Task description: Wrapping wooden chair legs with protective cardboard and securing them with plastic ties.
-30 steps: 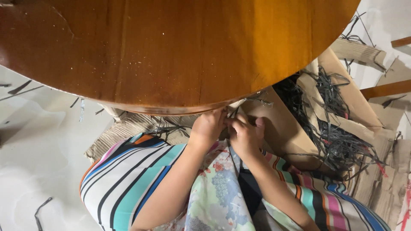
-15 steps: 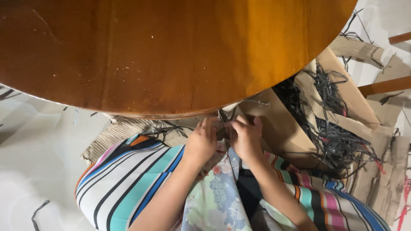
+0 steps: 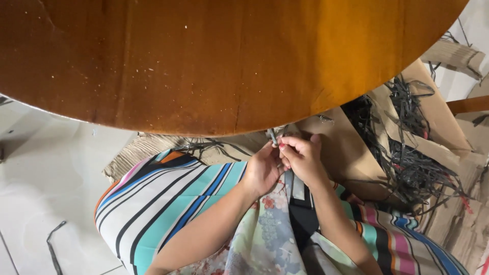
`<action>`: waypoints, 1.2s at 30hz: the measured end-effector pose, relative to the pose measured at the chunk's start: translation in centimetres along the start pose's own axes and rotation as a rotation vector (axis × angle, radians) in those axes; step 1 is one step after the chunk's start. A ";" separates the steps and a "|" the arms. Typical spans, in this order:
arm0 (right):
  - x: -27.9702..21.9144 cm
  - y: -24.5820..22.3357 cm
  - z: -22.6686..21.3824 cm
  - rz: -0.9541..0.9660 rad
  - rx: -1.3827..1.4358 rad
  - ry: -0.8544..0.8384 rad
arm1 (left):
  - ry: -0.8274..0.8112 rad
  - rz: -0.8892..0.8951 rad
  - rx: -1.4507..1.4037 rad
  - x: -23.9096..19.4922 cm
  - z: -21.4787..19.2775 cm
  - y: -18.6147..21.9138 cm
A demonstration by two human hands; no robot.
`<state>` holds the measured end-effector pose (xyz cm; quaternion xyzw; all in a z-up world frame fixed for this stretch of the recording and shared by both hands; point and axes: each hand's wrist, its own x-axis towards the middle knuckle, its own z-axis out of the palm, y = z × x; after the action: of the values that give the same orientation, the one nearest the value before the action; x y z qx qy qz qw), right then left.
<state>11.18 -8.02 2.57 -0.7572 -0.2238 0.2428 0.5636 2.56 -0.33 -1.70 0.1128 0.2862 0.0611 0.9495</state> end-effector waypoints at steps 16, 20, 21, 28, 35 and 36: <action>-0.9 -0.8 0.0 -0.073 -0.188 -0.003 | 0.261 0.201 -0.177 -0.6 1.6 1.0; -1.5 -1.4 0.2 -0.250 -0.252 0.129 | 0.318 0.307 -0.273 0.6 0.8 2.0; -1.7 -1.7 0.2 -0.286 -0.486 0.257 | 0.326 0.337 -0.265 1.0 0.6 2.4; -0.5 -2.5 -2.4 -0.211 -0.423 0.241 | 0.344 0.358 -0.404 2.6 -0.2 3.3; 1.0 -3.1 -3.6 -0.019 -0.423 0.185 | 0.282 0.331 -0.390 1.0 2.0 5.9; 0.9 -2.9 -4.0 0.019 -0.410 0.133 | 0.264 0.335 -0.400 0.7 2.2 6.1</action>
<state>14.15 -9.65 6.25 -0.8724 -0.2235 0.1471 0.4091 4.05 5.25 1.27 -0.0397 0.3669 0.2865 0.8841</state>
